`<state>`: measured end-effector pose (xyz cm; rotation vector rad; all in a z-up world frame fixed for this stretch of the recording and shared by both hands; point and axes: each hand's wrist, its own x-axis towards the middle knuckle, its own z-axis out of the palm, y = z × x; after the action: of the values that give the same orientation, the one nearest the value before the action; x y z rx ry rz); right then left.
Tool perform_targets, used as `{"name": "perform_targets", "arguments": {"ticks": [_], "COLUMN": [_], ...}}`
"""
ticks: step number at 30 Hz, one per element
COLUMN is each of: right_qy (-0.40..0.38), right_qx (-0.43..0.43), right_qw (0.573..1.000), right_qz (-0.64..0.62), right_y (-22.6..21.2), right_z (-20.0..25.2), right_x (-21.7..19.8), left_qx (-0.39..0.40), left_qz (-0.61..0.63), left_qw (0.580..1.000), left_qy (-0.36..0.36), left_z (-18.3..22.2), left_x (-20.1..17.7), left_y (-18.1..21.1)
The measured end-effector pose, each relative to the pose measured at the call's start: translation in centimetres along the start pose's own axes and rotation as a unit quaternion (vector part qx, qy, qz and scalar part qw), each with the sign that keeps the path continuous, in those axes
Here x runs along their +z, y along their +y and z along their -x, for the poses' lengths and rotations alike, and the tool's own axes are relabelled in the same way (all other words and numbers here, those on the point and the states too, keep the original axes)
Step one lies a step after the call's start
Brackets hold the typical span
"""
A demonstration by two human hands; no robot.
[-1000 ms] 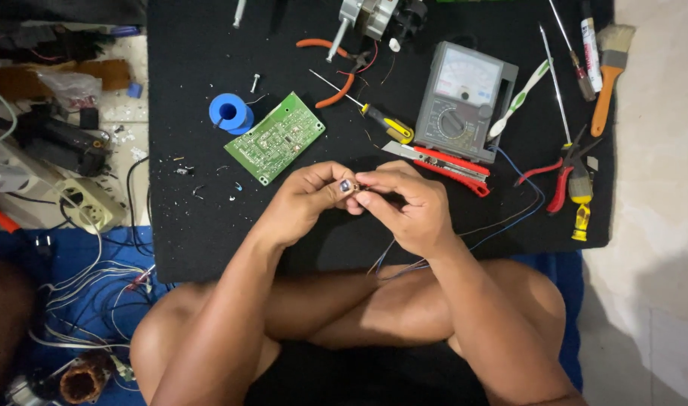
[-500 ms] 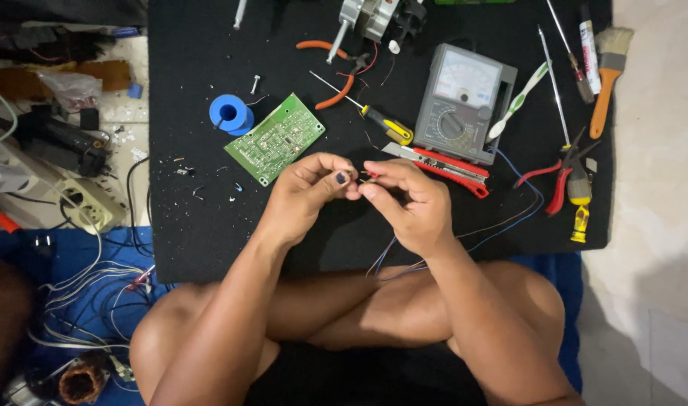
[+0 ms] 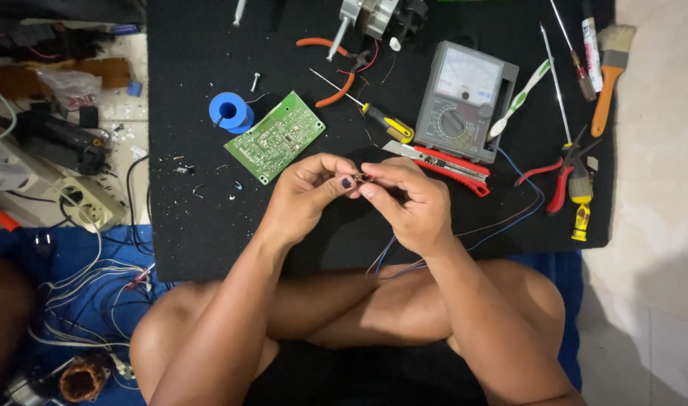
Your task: A person is inspecting a circuit board, testing components with a multimeter, and soldering joints.
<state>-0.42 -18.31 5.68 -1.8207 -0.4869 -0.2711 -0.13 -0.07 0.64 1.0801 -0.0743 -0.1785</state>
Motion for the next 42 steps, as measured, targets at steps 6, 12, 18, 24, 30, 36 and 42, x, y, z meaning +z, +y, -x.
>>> {"name": "perform_targets", "arguments": {"ticks": [6,12,18,24,30,36,42], "right_qy": [0.002,-0.005,-0.004,-0.005,-0.001,-0.006,-0.007], "right_qx": [-0.009,-0.037,-0.015,-0.033,-0.047,-0.065,-0.073], "right_qw": [1.0,0.999,1.0,0.999,0.999,0.998,0.997], "right_qz": [0.0,0.014,0.006,0.01,0.002,0.003,-0.011], "right_y": [0.8,1.0,1.1,0.9,1.1,1.2,1.2], "right_z": [0.3,0.2,0.4,0.2,0.2,0.1,0.1], "right_x": [0.0,-0.2,-0.2,-0.2,-0.1,-0.2,-0.1], "left_qx": [0.007,0.004,0.007,0.005,0.002,0.009,0.008], "left_qz": [-0.018,-0.021,-0.032,-0.025,-0.021,-0.022,-0.023], "left_qw": [1.0,1.0,0.999,1.0,1.0,1.0,1.0], "left_qy": [-0.003,-0.001,-0.001,-0.002,0.0,-0.006,-0.004], "left_z": [0.0,0.2,0.1,0.2,0.3,0.2,0.3], "left_x": [0.0,0.1,0.3,0.3,0.3,0.2,0.4], "left_y": [0.0,0.2,0.3,0.3,0.3,0.2,0.5]}}
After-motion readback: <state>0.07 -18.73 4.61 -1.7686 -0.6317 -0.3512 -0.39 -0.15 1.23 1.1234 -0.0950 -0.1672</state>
